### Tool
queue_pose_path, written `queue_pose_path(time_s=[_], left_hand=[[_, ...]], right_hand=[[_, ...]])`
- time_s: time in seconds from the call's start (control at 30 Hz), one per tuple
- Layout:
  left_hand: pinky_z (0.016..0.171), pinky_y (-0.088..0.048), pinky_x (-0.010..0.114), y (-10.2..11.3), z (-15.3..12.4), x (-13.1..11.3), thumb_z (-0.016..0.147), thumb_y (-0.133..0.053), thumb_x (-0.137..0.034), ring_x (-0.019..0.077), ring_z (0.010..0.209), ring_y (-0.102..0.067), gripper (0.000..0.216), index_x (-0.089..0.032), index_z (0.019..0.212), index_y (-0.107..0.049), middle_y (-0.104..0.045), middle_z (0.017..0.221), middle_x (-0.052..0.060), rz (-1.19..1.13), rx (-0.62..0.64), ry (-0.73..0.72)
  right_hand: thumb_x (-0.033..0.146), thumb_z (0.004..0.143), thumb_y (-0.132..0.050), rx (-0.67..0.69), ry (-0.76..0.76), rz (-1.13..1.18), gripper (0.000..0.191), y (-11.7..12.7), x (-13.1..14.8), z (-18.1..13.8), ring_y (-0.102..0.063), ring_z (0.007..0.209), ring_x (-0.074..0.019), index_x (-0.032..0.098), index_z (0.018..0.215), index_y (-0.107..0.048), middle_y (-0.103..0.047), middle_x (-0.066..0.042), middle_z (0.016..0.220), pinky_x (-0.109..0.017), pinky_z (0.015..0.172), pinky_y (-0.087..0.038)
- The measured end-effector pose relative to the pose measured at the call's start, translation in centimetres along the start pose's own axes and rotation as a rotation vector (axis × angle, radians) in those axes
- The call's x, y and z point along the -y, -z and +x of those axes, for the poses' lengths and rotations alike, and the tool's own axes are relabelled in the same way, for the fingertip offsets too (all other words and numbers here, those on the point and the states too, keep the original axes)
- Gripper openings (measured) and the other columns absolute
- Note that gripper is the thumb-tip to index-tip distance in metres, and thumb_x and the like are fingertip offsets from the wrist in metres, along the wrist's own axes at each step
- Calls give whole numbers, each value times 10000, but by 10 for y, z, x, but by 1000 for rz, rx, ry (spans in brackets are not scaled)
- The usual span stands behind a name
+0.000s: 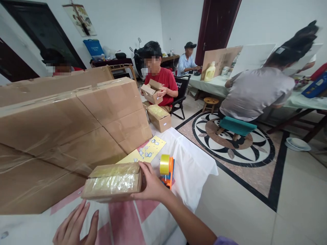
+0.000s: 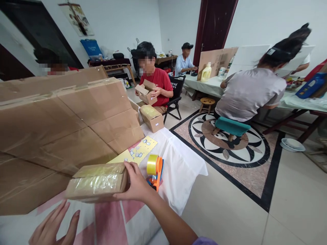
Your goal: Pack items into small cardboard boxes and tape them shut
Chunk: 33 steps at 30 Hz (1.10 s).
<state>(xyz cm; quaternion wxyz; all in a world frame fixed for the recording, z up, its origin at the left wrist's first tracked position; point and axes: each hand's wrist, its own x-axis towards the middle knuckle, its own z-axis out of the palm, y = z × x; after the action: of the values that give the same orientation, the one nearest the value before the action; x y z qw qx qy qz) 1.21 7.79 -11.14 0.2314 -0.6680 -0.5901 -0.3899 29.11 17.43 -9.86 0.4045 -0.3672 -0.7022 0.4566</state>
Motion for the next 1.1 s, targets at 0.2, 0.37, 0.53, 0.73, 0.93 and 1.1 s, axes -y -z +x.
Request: queue_pose_path(time_s=[0.2,0.37,0.53,0.73,0.93,1.1], left_hand=[[1090,-459,552,4,-2,0,866,-724,-262,347,1191,-657,584,-297,1434,-592,-713,1287,134,-17,13,51],[1067,-473,555,5,-3,2,844,-737,-245,355,1151,-669,605,-289,1430,-594,-716,1273,147,-32,11,30],[1074,-471,543,4,-2,1,853,-724,-239,348,1160,-663,584,-282,1422,-596,-712,1274,146,-40,14,38],[1083,-467,551,5,-4,1,851,-727,-242,348,1173,-656,556,-261,1396,-613,-706,1287,152,-57,27,61],[1069,-482,532,10,-3,1,847,-734,-221,346,1170,-666,567,-257,1400,-614,-712,1285,155,-36,-12,52],[1098,-461,529,16,-3,0,855,-733,-218,338,1209,-652,579,-261,1417,-603,-699,1320,143,-30,-14,93]], right_hand=[[417,589,-945,1,-25,-6,1295,-2,-1,-1,-322,1512,-322,305,1625,-176,-254,-133,1608,-455,1245,-335],[431,588,-946,0,-21,-7,1292,-3,-3,-1,-305,1524,-324,299,1622,-183,-251,-137,1611,-459,1252,-323],[438,587,-946,2,-15,-10,1297,-3,-5,-1,-298,1526,-321,296,1621,-177,-247,-140,1608,-452,1252,-321],[431,577,-941,-10,-4,-41,1273,-4,-5,-2,-326,1508,-323,273,1608,-210,-277,-149,1583,-452,1239,-343],[455,587,-914,-181,78,28,1149,-3,-3,0,-440,1417,-342,259,1540,-303,-385,-159,1515,-471,1168,-424],[602,744,-758,-536,201,58,1011,59,20,9,-478,1387,-326,247,1538,-243,-399,-163,1516,-466,1119,-463]])
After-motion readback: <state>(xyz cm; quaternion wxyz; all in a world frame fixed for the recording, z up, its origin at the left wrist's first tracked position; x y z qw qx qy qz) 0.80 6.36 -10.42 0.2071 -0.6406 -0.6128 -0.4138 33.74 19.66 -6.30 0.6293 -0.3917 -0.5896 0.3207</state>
